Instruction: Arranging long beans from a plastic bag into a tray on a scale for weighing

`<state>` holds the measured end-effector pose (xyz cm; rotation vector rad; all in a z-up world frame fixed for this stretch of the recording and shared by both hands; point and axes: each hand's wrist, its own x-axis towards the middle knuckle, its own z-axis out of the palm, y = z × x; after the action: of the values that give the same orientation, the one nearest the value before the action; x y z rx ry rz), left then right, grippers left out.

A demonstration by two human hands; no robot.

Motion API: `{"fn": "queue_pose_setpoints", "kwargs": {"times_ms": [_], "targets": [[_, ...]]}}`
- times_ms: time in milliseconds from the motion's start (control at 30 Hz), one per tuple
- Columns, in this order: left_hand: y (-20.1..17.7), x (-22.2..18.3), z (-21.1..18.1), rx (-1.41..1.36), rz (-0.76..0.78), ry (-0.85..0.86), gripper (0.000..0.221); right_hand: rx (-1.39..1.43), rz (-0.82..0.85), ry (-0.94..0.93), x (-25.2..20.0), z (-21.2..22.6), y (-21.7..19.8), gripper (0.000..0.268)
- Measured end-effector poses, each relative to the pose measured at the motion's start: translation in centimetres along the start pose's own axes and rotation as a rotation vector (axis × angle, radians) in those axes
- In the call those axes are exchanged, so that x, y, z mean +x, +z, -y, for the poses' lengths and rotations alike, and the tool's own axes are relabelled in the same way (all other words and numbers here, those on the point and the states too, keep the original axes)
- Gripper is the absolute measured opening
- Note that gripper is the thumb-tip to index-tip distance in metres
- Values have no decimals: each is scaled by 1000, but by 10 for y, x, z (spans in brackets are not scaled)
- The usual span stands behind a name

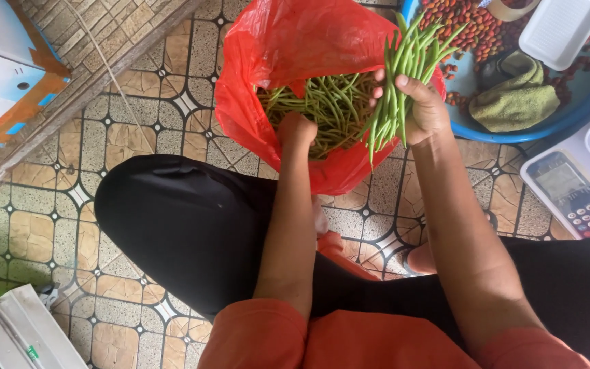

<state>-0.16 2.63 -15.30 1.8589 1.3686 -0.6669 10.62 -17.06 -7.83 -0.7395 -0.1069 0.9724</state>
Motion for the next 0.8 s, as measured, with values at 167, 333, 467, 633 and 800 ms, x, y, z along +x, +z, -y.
{"fn": "queue_pose_setpoints", "kwargs": {"times_ms": [167,333,467,633,800], "targets": [[-68,-72,-20,-55,73,117,26,56,112,-13,2,2,1,40],[-108,-122,-14,-222,-83,552,15,22,109,-27,3,2,4,46],[-95,-111,-19,-296,-200,931,27,15,99,5,-1,0,12,50],[-75,-109,-31,-313,-221,1198,23,-48,-13,68,-3,-3,18,55],[-67,-122,-46,-380,-236,1425,19,12,67,74,-5,-5,17,53]]}}
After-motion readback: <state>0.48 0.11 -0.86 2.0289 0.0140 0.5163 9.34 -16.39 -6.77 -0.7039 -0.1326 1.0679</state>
